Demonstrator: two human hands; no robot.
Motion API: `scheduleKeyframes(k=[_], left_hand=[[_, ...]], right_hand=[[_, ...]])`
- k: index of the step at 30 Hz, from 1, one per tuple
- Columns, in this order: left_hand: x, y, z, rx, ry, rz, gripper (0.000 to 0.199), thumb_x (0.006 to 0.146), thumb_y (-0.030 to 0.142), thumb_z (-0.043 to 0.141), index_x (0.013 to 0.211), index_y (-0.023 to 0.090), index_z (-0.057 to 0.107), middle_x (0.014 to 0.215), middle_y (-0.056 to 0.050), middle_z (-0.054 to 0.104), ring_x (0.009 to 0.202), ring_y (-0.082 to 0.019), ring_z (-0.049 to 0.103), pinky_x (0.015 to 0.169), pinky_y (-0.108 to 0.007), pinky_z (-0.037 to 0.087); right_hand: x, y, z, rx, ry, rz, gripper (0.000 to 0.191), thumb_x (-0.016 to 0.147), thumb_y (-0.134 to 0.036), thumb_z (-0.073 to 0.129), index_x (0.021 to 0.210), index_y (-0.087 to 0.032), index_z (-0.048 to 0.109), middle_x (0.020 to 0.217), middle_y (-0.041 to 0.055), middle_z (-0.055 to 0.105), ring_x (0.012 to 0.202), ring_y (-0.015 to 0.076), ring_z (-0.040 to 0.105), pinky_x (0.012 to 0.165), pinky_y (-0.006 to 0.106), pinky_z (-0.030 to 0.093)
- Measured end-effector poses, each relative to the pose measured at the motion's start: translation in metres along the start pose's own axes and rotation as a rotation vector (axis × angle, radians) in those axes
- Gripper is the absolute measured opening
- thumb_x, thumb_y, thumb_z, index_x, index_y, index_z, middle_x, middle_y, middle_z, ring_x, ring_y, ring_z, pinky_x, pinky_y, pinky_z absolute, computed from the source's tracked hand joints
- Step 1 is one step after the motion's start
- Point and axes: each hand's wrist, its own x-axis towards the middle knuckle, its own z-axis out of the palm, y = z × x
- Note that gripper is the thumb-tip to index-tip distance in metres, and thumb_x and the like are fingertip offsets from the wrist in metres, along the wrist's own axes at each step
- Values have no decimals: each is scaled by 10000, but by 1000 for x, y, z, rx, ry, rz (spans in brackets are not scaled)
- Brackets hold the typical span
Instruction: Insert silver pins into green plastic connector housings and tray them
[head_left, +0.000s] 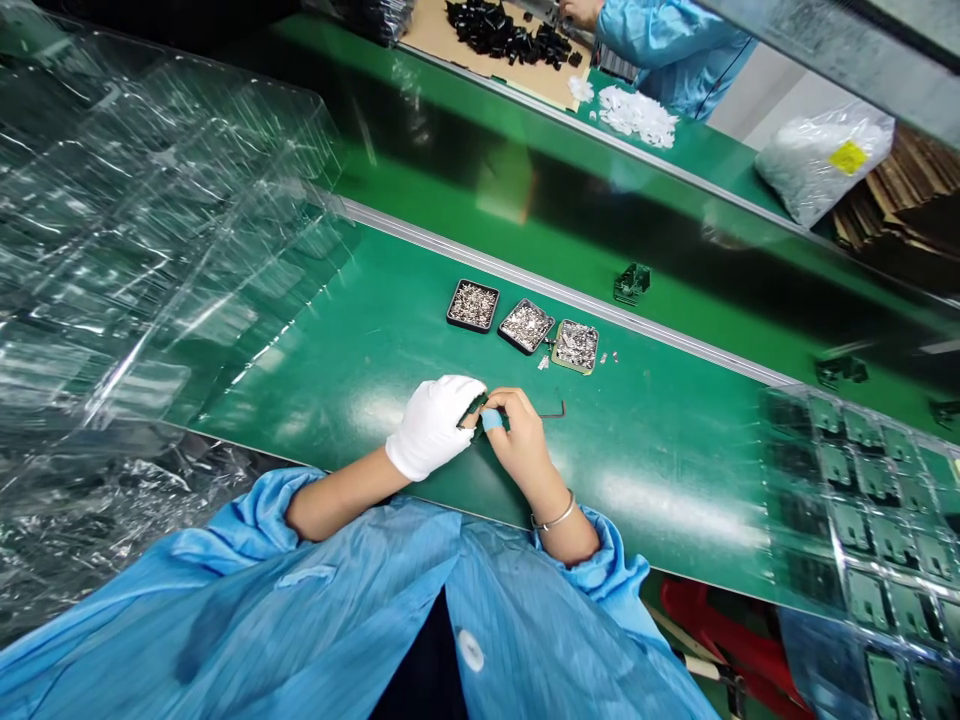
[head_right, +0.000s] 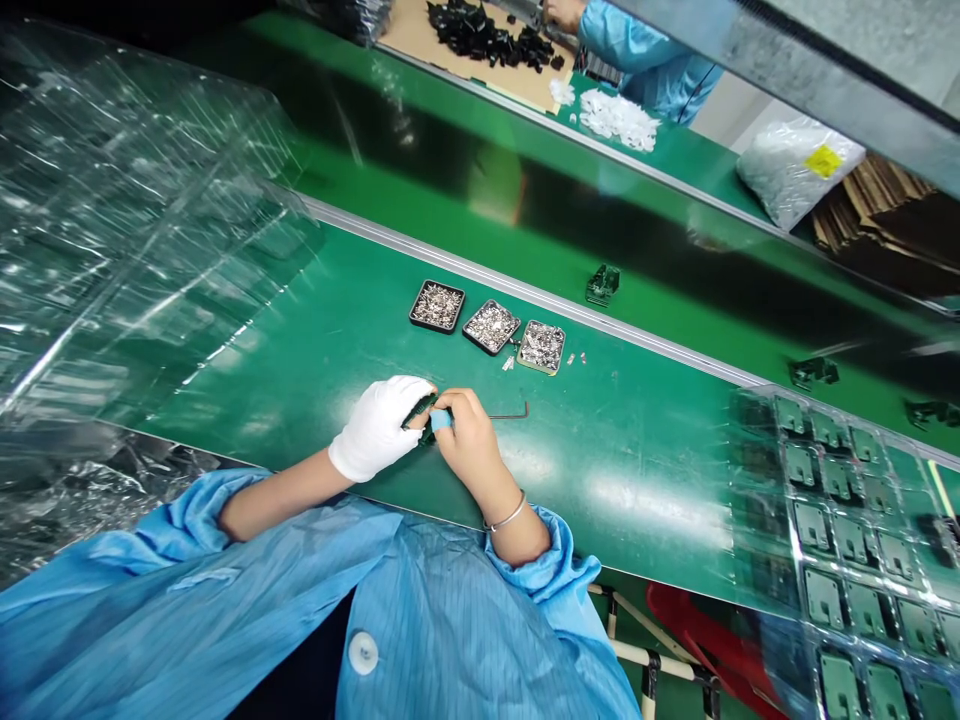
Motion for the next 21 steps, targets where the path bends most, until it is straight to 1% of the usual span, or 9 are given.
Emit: scheduleKeyframes(k=[3,8,14,18,21], left_hand=[[1,2,1,11,-16,9,293,785,133,459,1028,147,622,988,-120,651,925,-260,612,783,-373,498],[1,4,0,81,-15,32,279,740,130,486,980,147,627,1006,-130,648,948,-285,607,776,-391,490],[1,-1,-2,-128,-20,-31,315,712,109,476,996,151,605,964,-92,656,900,-238,621,795,-350,508],[0,-2,-1,-142,-29,-51,334,704,113,476,1008,161,605,983,-88,656,929,-243,620,822,-361,513],[-1,0,1,-106,-19,-72,332,716,121,479,1022,156,604,1005,-102,653,958,-255,614,844,-378,510]], right_hand=[[1,1,-2,29,-15,16,147,794,-108,457,861,-208,542,933,59,603,895,169,593,794,303,510],[1,0,-3,51,-18,40,131,793,-116,464,853,-207,538,948,66,593,900,168,586,787,300,519],[0,-3,-1,47,-26,71,164,768,-91,460,851,-205,543,946,62,585,910,165,582,761,285,525],[1,-3,2,69,-13,94,159,758,-100,465,836,-209,551,940,55,588,882,157,586,684,255,529],[1,-4,4,86,20,110,134,778,-123,464,832,-209,553,941,57,593,876,155,590,638,241,527]])
